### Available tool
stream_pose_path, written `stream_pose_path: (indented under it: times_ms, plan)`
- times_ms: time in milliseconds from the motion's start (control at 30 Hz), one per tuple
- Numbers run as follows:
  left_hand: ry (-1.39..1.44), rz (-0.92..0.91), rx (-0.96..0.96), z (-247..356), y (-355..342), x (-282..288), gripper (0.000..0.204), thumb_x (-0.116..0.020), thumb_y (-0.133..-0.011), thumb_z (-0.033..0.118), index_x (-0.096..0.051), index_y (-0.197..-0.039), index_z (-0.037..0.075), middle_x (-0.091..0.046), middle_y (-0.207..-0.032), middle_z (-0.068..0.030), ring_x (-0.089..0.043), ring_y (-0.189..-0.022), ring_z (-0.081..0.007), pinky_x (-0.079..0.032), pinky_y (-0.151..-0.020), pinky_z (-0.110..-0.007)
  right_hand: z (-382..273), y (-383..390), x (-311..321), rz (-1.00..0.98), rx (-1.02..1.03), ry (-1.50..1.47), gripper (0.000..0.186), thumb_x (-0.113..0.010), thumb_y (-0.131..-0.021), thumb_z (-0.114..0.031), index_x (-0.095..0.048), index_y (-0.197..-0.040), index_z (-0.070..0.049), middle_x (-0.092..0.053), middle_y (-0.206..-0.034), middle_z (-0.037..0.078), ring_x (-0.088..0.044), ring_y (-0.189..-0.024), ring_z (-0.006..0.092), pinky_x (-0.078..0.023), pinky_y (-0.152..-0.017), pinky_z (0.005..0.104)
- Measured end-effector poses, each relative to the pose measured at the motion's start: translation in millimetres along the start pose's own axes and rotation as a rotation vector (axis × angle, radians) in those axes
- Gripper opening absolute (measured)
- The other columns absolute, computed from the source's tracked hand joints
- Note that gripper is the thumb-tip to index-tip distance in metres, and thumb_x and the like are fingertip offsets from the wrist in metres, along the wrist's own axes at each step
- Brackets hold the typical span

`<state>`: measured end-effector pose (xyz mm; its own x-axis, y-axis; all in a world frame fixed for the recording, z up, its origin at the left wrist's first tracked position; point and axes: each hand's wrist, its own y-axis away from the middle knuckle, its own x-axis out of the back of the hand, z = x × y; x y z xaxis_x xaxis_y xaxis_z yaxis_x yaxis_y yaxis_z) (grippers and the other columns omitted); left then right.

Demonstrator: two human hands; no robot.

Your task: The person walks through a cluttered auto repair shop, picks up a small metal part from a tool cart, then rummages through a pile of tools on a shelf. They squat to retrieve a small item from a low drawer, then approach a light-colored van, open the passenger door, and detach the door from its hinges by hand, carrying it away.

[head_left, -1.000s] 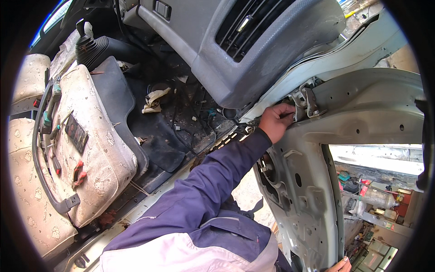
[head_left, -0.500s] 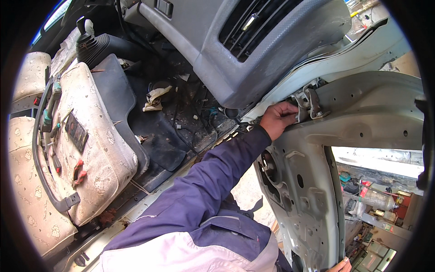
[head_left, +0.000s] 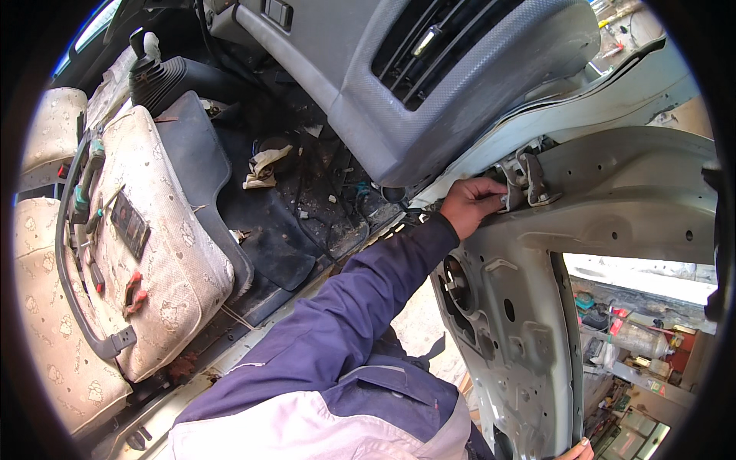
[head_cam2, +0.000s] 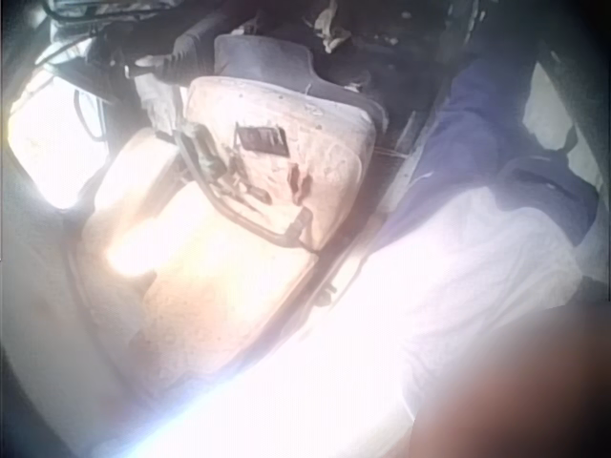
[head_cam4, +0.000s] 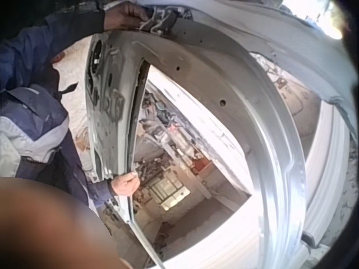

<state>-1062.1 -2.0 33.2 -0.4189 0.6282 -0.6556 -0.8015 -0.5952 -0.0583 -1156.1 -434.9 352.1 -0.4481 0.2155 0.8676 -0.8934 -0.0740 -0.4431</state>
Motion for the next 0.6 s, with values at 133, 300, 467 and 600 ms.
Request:
stream_pose_path:
  times_ms: [133, 300, 467, 600]
  plan:
    - [0.072, 0.026, 0.022, -4.0, 0.8, -2.3, 0.018, -0.074, -0.102, 0.007, -0.076, -0.118, -0.001, -0.077, -0.103, -0.0015, -0.068, -0.091, -0.0081, -0.056, -0.087, -0.027, -2.5, -0.5, 1.4, -0.009, -0.018, 0.01, 0.039, -0.057, -0.109, -0.035, -0.081, -0.115, -0.004, -0.078, -0.116, 0.016, -0.073, -0.108, 0.0347, -0.058, -0.094, 0.0426]
    - [0.148, 0.091, 0.059, -6.7, 1.7, -8.3, 0.019, -0.073, -0.103, 0.008, -0.077, -0.119, -0.001, -0.078, -0.105, -0.0032, -0.068, -0.09, -0.0087, -0.056, -0.086, -0.028, -1.8, -0.5, 0.4, 0.009, 0.004, -0.001, 0.039, -0.059, -0.109, -0.035, -0.081, -0.113, -0.003, -0.078, -0.115, 0.017, -0.073, -0.107, 0.0347, -0.058, -0.093, 0.0425]
    - [0.157, 0.084, 0.029, -9.3, -0.2, -9.8, 0.019, -0.073, -0.102, 0.006, -0.077, -0.119, -0.001, -0.079, -0.105, -0.0039, -0.07, -0.091, -0.0098, -0.056, -0.086, -0.028, 4.8, -1.4, -5.2, 0.078, 0.078, -0.023, 0.035, -0.063, -0.107, -0.031, -0.082, -0.107, -0.002, -0.078, -0.108, 0.018, -0.074, -0.101, 0.0353, -0.059, -0.09, 0.0427]
    - [0.19, 0.069, 0.051, -11.3, -2.6, -7.7, 0.02, -0.072, -0.101, 0.002, -0.076, -0.12, -0.001, -0.078, -0.108, -0.0041, -0.07, -0.094, -0.0106, -0.056, -0.087, -0.028, 10.0, -1.6, -8.3, 0.104, 0.109, -0.042, 0.031, -0.065, -0.106, -0.029, -0.082, -0.105, -0.003, -0.078, -0.106, 0.018, -0.074, -0.098, 0.0355, -0.059, -0.088, 0.043]
